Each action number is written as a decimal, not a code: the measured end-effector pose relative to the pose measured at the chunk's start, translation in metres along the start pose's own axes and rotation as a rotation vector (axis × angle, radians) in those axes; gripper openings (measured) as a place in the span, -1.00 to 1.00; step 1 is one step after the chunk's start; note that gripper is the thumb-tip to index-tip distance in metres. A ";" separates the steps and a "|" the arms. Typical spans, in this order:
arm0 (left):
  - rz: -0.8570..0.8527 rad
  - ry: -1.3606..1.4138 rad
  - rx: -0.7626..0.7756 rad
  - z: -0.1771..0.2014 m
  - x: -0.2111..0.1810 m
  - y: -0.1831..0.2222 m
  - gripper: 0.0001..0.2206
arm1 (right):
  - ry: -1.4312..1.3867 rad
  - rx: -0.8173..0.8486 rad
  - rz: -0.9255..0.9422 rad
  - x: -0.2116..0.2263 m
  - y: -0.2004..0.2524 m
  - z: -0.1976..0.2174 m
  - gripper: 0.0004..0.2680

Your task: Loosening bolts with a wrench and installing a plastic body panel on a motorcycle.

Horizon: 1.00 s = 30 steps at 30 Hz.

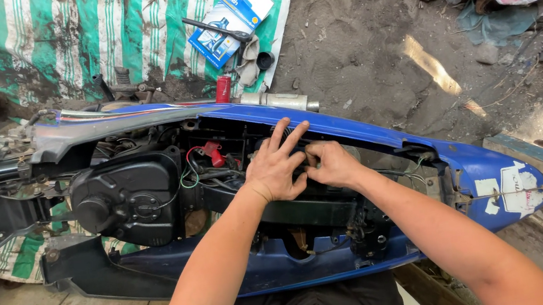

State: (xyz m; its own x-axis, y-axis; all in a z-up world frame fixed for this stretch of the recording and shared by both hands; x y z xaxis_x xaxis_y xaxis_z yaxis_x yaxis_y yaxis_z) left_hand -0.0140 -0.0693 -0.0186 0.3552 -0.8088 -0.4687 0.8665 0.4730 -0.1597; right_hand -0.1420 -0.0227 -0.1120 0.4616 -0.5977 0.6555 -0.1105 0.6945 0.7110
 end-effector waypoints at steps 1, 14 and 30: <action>-0.001 -0.001 -0.004 -0.001 0.000 0.001 -0.66 | -0.012 0.014 0.024 0.003 0.000 -0.002 -0.81; -0.016 0.008 -0.029 0.000 0.000 0.000 -0.69 | 0.070 -0.037 -0.075 0.008 -0.001 -0.002 -0.80; 0.002 -0.070 0.100 -0.016 -0.001 0.001 -0.68 | -0.044 0.462 -0.276 -0.023 0.028 0.034 -0.58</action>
State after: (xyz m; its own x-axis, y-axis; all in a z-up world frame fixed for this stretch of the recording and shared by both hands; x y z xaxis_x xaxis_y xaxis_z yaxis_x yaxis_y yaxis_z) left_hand -0.0192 -0.0630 -0.0320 0.3780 -0.8318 -0.4064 0.8950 0.4406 -0.0694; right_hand -0.1861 -0.0034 -0.0988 0.4919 -0.7560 0.4319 -0.3709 0.2668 0.8895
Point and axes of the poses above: each hand's wrist, its own y-axis away from the middle knuckle, its own z-axis out of the back of the hand, x = y × z, the point moved 9 cm from there along -y, towards the middle knuckle, and after that the axes turned 12 degrees about -z, right-handed, at the moved point
